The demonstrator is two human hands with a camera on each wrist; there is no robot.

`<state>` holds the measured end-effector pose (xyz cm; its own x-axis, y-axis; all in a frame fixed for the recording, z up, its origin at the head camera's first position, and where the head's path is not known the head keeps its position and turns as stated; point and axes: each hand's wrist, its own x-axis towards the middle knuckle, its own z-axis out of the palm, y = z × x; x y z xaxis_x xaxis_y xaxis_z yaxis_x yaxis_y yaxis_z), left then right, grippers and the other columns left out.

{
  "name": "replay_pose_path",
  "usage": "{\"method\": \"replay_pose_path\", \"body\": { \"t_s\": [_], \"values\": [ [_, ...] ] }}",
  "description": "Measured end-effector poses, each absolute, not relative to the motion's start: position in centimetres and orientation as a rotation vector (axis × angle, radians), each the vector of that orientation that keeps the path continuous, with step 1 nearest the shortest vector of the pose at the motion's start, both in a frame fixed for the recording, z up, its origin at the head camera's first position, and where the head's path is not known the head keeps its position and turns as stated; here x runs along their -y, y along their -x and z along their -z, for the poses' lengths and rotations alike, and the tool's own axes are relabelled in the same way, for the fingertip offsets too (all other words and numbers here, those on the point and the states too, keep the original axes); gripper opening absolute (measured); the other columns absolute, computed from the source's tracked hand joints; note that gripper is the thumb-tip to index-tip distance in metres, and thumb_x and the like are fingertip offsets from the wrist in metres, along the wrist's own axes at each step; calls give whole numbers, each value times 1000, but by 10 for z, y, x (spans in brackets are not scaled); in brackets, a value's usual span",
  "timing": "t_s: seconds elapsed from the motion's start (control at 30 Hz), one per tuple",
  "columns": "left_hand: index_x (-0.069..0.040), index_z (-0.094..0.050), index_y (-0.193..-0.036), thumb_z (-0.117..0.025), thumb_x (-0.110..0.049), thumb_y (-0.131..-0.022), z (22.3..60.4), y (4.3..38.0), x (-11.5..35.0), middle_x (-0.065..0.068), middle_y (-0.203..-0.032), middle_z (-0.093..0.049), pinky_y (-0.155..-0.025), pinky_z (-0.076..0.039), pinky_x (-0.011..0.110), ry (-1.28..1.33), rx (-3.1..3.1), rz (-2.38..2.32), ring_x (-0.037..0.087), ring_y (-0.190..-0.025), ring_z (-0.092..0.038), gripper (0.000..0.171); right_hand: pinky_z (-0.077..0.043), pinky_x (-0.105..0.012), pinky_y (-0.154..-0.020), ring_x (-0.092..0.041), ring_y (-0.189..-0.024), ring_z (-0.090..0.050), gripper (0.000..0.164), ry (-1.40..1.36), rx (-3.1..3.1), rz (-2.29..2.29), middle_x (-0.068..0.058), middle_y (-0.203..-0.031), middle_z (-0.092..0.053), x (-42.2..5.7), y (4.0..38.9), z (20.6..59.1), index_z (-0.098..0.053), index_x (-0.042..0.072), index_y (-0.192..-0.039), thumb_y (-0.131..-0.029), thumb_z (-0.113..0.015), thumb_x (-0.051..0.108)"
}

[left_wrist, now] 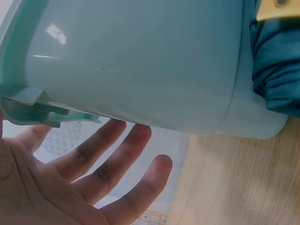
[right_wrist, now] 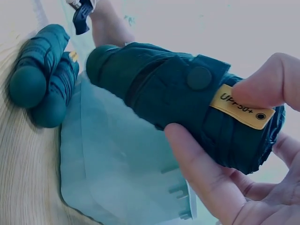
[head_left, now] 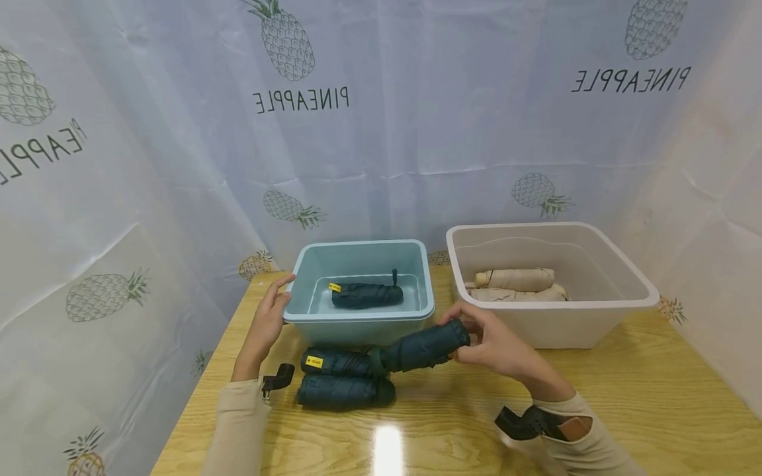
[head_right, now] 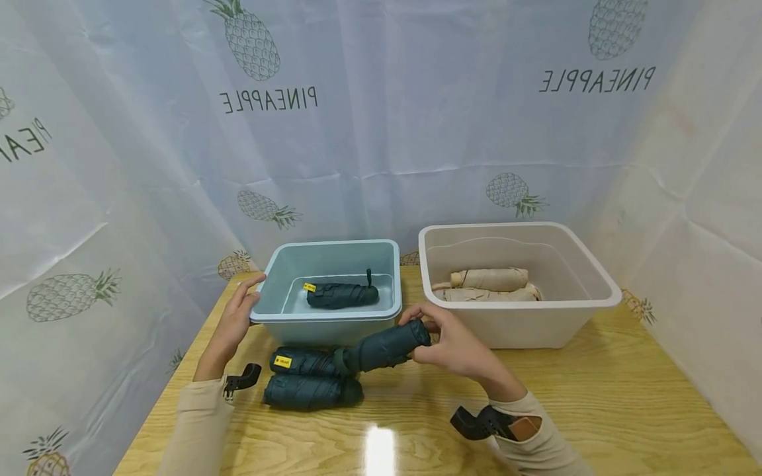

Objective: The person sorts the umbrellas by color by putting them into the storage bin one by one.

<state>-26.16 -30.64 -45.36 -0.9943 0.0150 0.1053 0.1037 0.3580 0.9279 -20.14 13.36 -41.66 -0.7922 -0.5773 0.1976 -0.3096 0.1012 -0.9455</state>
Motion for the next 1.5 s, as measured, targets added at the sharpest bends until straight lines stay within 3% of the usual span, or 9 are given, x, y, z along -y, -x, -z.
{"method": "replay_pose_path", "body": {
  "t_s": [0.47,0.77,1.1,1.2,1.33,1.5],
  "values": [
    [-18,-30,-161,-32,-24,-113,440,255,300,33,-145,-47,-84,-51,31,75,2539,1762,50,-121,-52,49,-54,-30,-69,-20,-92,-62,47,873,-2015,1979,-15,-122,-53,-137,200,413,-57,9,-119,-78,-65,-13],
    [-26,-30,-161,-32,-34,-113,453,261,305,28,-147,-48,-87,-50,33,94,2524,1741,45,-123,-54,49,-52,-30,-72,-13,-92,-62,43,894,-1886,2091,-7,-119,-55,-132,201,411,-60,18,-119,-86,-68,-9],
    [-27,-31,-161,-34,-36,-112,453,260,306,27,-148,-48,-85,-50,31,103,2522,1744,45,-123,-55,49,-52,-27,-72,-14,-96,-60,43,686,-1895,2098,-11,-132,-49,-116,202,399,-54,15,-124,-88,-68,-4],
    [-27,-31,-161,-34,-35,-112,454,261,307,27,-147,-49,-84,-51,30,98,2518,1757,44,-120,-56,49,-55,-27,-79,-14,-101,-62,42,642,-1865,2129,-12,-134,-47,-108,207,395,-53,15,-125,-89,-68,-2],
    [-27,-31,-161,-34,-35,-112,456,262,308,26,-147,-49,-85,-51,29,92,2519,1758,43,-121,-56,49,-57,-33,-91,-17,-111,-63,41,579,-1806,2189,-15,-140,-43,-96,213,389,-54,16,-124,-89,-67,-3],
    [-27,-32,-161,-33,-36,-112,457,263,308,25,-148,-49,-87,-50,31,103,2522,1748,41,-124,-56,49,-57,-41,-95,-27,-119,-58,40,506,-1738,2255,-19,-144,-38,-80,224,384,-55,16,-123,-90,-64,-4]
  ]
}}
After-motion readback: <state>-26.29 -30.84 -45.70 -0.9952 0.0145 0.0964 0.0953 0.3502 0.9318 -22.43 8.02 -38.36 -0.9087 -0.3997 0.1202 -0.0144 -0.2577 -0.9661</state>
